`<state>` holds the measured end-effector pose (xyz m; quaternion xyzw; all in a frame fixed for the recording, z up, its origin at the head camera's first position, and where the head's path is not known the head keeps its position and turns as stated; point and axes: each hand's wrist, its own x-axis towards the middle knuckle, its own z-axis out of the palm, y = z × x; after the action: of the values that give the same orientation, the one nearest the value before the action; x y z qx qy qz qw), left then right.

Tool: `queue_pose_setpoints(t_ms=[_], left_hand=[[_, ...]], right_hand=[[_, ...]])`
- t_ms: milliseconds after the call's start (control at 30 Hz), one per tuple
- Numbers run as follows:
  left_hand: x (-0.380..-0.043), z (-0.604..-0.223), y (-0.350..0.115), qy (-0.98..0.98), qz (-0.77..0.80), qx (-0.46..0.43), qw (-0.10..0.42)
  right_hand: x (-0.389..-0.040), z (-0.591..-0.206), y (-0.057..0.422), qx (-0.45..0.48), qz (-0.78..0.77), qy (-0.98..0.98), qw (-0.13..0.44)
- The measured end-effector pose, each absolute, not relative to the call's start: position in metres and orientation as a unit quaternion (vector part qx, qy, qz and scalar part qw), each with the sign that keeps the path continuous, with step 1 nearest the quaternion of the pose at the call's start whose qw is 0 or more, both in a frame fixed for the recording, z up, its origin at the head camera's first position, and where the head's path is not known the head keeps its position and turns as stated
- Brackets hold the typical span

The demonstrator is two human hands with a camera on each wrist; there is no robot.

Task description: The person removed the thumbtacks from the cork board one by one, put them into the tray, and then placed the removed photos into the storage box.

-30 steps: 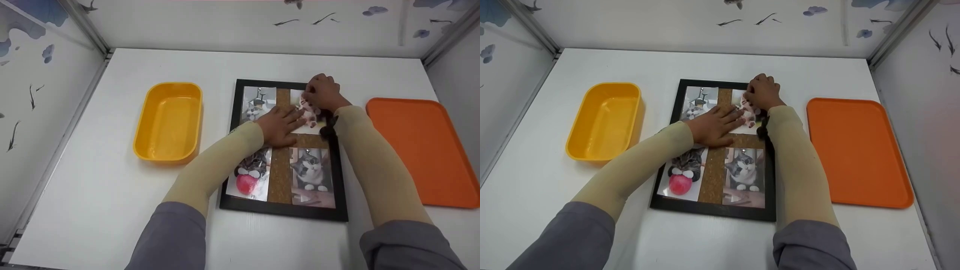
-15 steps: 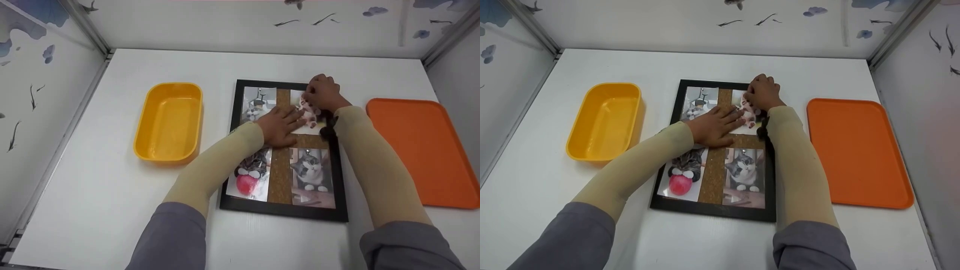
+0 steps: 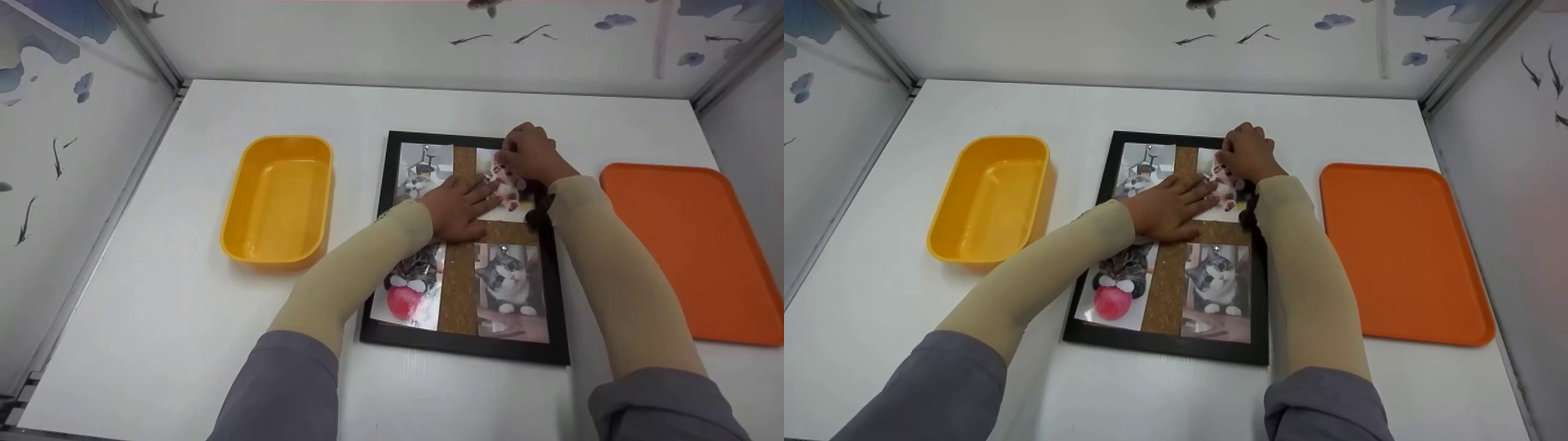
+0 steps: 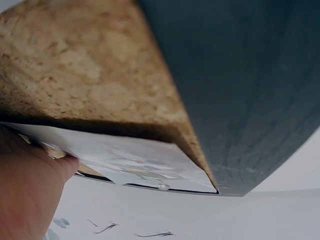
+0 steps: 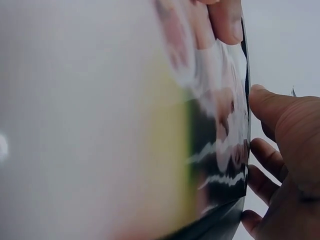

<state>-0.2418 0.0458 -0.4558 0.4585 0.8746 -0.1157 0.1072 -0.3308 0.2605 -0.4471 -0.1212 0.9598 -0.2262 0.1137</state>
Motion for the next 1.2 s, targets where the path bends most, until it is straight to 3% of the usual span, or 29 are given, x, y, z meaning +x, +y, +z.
queue_pose_setpoints(t_ms=[1200], left_hand=[[-0.243, -0.458, 0.046, 0.874, -0.115, 0.459, 0.109]], right_hand=[[-0.317, -0.424, 0.274, -0.203, -0.161, 0.965, 0.049]])
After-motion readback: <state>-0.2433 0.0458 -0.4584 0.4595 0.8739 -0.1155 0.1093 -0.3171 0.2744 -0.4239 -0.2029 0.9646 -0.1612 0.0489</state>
